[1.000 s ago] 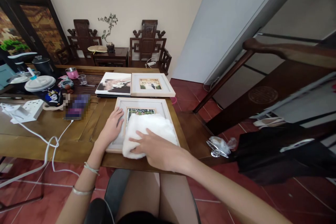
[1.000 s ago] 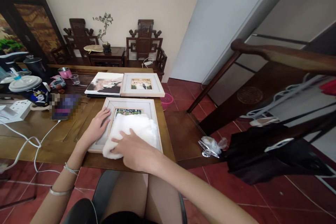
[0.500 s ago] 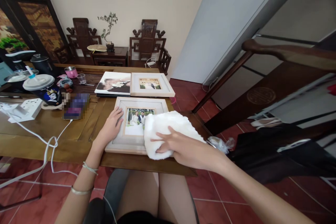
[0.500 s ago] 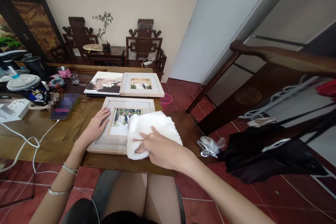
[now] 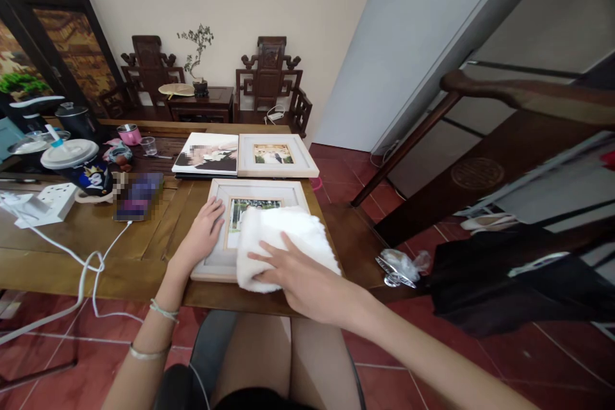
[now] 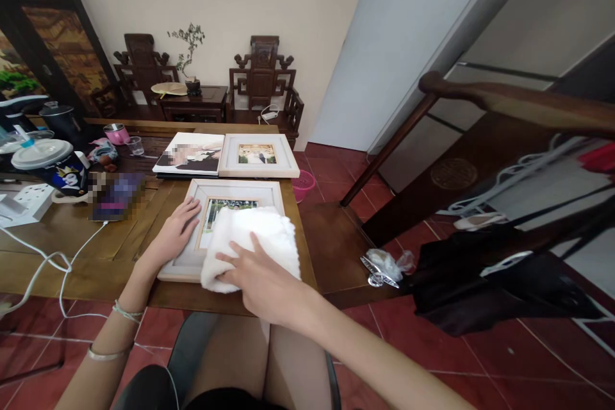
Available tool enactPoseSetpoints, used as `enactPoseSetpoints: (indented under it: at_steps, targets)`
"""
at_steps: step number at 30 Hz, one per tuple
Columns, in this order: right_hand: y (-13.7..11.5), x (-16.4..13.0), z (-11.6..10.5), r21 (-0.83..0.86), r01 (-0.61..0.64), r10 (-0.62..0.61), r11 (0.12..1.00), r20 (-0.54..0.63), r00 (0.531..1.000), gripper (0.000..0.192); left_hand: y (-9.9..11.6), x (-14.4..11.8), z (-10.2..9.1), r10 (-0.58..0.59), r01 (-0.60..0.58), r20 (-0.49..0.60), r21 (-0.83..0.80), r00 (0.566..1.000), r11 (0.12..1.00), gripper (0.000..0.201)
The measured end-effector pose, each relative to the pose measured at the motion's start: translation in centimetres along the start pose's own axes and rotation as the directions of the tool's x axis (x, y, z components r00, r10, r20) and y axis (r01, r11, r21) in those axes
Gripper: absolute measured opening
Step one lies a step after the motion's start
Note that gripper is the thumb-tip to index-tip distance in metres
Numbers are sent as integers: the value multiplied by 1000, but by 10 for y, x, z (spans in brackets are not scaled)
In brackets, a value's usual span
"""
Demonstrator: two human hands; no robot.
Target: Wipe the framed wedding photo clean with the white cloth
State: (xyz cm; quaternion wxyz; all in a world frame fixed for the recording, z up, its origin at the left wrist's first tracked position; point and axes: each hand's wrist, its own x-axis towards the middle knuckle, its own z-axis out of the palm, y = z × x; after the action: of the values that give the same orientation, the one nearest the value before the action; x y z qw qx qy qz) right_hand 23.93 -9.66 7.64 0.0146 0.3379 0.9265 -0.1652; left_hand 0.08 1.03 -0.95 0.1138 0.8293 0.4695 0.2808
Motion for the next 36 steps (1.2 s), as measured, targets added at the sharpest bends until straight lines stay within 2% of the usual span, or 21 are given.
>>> enactPoseSetpoints:
  at_steps: [5,8,11,15,18,21,24,30,33,36]
  targets:
    - [9,-48,3,-60,-196,195,979,-31,980,68,-1,0,-1,-3,3,29,-2,1000,1000,43]
    - [15,-59,3,-56,-264,262,963,-32,965,68,-1,-1,-2,1,-1,42,-2,999,1000,43]
    - [26,-53,0,-65,-294,292,954,-32,956,66,-1,-1,-3,5,-5,45,4,999,1000,43]
    - [57,-31,-7,-92,-333,325,938,-89,942,61,-4,-1,-3,18,-18,40,-4,999,1000,44]
    - [82,-14,-12,-119,-356,337,927,-151,929,64,-5,-1,-1,22,-22,24,-12,999,1000,42]
    - [93,-6,-13,-137,-353,329,926,-170,929,67,-4,-1,0,15,-15,5,-28,1000,999,41]
    - [83,-13,-12,-126,-337,321,933,-131,938,68,-2,-1,1,10,-10,-10,-46,1000,999,40]
    - [31,-52,-10,-104,-284,288,953,24,957,69,0,-1,3,-7,5,-33,-53,999,999,40]
    - [18,-65,-12,-66,-280,286,958,101,953,70,0,-1,4,-11,9,-35,-42,999,999,41]
    - [21,-57,-11,-122,-301,308,946,45,950,69,2,-2,3,-14,13,-23,-27,1000,1000,43]
